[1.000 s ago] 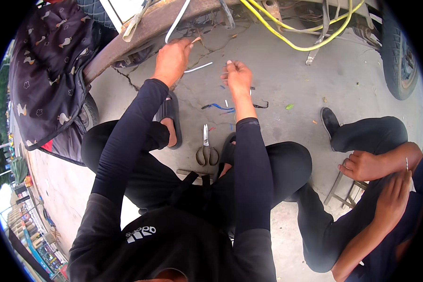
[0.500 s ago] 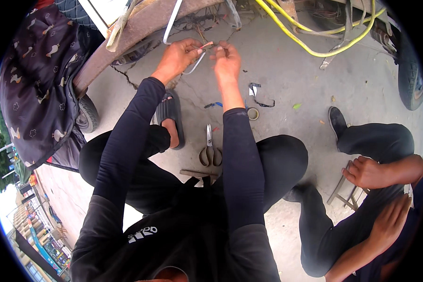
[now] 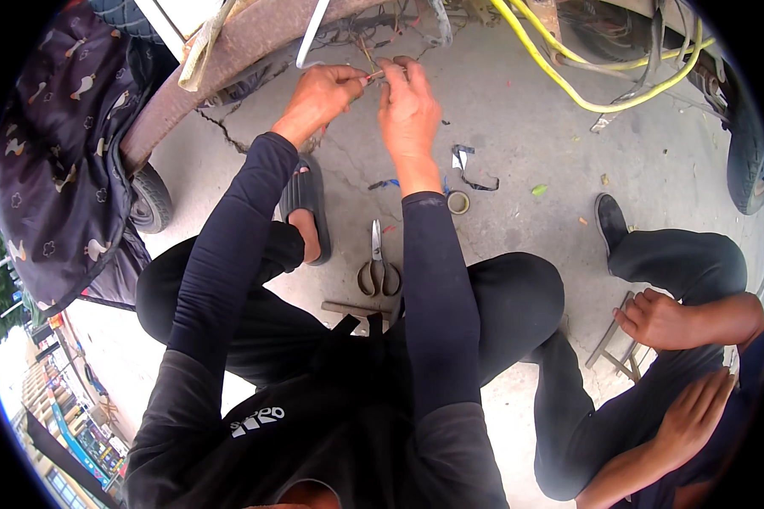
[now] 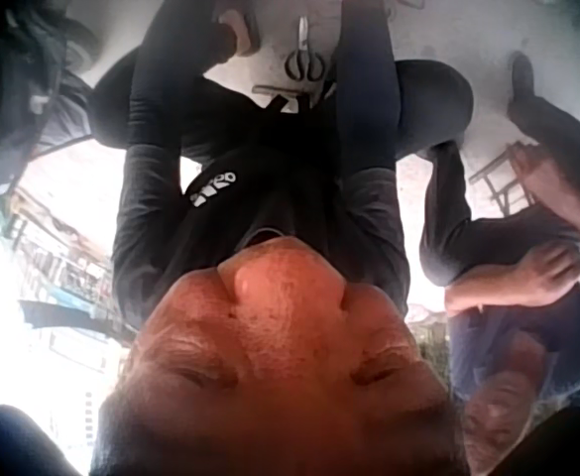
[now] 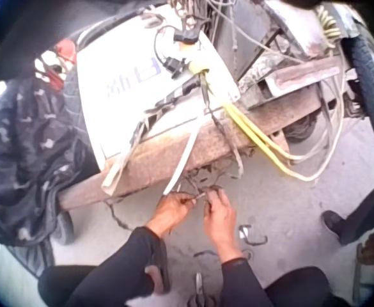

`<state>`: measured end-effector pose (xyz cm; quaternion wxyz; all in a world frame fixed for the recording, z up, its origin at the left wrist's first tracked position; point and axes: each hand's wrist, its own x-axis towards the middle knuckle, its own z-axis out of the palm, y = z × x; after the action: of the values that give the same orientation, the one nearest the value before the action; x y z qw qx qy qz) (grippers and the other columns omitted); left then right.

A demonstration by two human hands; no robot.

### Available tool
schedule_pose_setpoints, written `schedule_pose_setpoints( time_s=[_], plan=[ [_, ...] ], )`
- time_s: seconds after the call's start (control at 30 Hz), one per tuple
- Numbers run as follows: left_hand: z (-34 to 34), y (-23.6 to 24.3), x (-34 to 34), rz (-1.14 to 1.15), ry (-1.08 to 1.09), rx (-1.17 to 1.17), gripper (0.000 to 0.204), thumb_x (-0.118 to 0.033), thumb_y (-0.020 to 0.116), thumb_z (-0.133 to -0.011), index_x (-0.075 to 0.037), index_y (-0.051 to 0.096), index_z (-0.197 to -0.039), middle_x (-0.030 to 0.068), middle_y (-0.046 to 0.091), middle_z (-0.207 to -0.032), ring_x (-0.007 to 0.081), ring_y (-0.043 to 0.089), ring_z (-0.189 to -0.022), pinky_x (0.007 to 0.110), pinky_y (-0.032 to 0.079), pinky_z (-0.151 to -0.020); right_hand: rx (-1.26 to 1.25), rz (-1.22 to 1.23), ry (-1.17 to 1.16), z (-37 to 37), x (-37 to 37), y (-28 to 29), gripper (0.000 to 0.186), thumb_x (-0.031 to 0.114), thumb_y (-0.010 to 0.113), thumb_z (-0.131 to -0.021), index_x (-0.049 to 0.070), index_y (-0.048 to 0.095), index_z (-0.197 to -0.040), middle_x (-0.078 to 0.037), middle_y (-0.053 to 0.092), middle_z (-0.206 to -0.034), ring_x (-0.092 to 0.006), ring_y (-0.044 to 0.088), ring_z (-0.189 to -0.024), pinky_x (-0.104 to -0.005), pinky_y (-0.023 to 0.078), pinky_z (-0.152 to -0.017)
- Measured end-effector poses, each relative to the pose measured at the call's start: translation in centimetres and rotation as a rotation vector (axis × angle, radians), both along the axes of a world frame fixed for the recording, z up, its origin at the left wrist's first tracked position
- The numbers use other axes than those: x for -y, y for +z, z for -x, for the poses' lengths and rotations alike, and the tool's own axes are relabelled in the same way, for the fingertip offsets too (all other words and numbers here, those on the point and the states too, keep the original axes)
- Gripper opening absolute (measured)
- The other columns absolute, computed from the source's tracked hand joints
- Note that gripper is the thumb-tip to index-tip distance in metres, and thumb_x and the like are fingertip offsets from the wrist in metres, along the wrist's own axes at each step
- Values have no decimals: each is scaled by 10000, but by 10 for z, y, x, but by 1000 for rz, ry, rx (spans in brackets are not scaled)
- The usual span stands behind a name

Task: The person squats on the ground and repairs electrical wires on a vehicle. They strip the insulation from the wire ends using pliers, twist the exposed strands together, and wrap the connections with electrical tape.

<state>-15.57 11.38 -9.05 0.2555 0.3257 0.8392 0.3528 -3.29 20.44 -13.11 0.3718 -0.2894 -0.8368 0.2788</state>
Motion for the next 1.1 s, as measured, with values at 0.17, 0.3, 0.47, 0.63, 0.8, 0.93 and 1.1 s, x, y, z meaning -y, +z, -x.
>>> schedule_pose_setpoints(
  time_s=[0.17, 0.3, 0.47, 0.63, 0.8, 0.93, 1.1],
  plan=[
    [2, -1, -3, -24, -29, -44, 367, -303, 638, -868, -49, 746, -1109, 110, 718, -837, 165, 642, -671, 335, 503, -639, 21, -51, -3, 4, 1, 0, 411, 28, 690, -794, 194, 660, -1168, -30, 618, -1178, -287, 644, -1005, -416, 554, -789],
    [-1, -4, -5, -26, 22, 14, 337, -292, 634, -863, -71, 756, -1086, 131, 732, -964, 267, 676, -866, 352, 517, -796, 9, -44, -17, 2, -1, -4, 411, 35, 698, -791, 189, 659, -1171, -32, 619, -1181, -286, 645, -998, -416, 553, -795],
    [2, -11, -6, -8, 53, 100, 338, -290, 635, -856, -77, 754, -1091, 140, 743, -1042, 308, 695, -972, 356, 526, -883, 51, -98, 5, 2, -1, -1, 371, 53, 697, -805, 182, 669, -1152, -31, 625, -1174, -285, 647, -992, -416, 558, -771],
    [-1, -4, -7, -16, 72, 150, 354, -291, 638, -850, -62, 748, -1097, 143, 742, -1046, 289, 698, -960, 350, 524, -881, 75, -218, 24, 4, -6, -5, 278, 93, 695, -824, 177, 691, -1089, -25, 637, -1152, -273, 650, -976, -409, 565, -738],
    [3, -8, -9, -41, 72, 196, 358, -284, 649, -844, -46, 745, -1094, 140, 745, -1011, 251, 698, -899, 330, 530, -847, 26, -274, 10, 5, -9, -7, 231, 145, 718, -812, 159, 704, -1042, -12, 662, -1095, -252, 650, -933, -392, 565, -722],
    [6, -8, -6, -77, 69, 226, 353, -252, 673, -834, -25, 739, -1095, 112, 747, -976, 209, 679, -840, 318, 532, -801, 80, -342, 81, 1, -17, -3, 205, 143, 753, -798, 121, 710, -997, -4, 703, -1013, -233, 656, -896, -365, 563, -721],
    [4, 0, -5, -136, 119, 399, 293, -209, 688, -834, -12, 744, -1045, 50, 718, -893, 136, 592, -720, 286, 503, -684, 92, -454, 142, 1, -25, 6, 95, 150, 736, -776, 109, 690, -849, -5, 667, -850, -215, 636, -783, -367, 547, -624]
  ],
)
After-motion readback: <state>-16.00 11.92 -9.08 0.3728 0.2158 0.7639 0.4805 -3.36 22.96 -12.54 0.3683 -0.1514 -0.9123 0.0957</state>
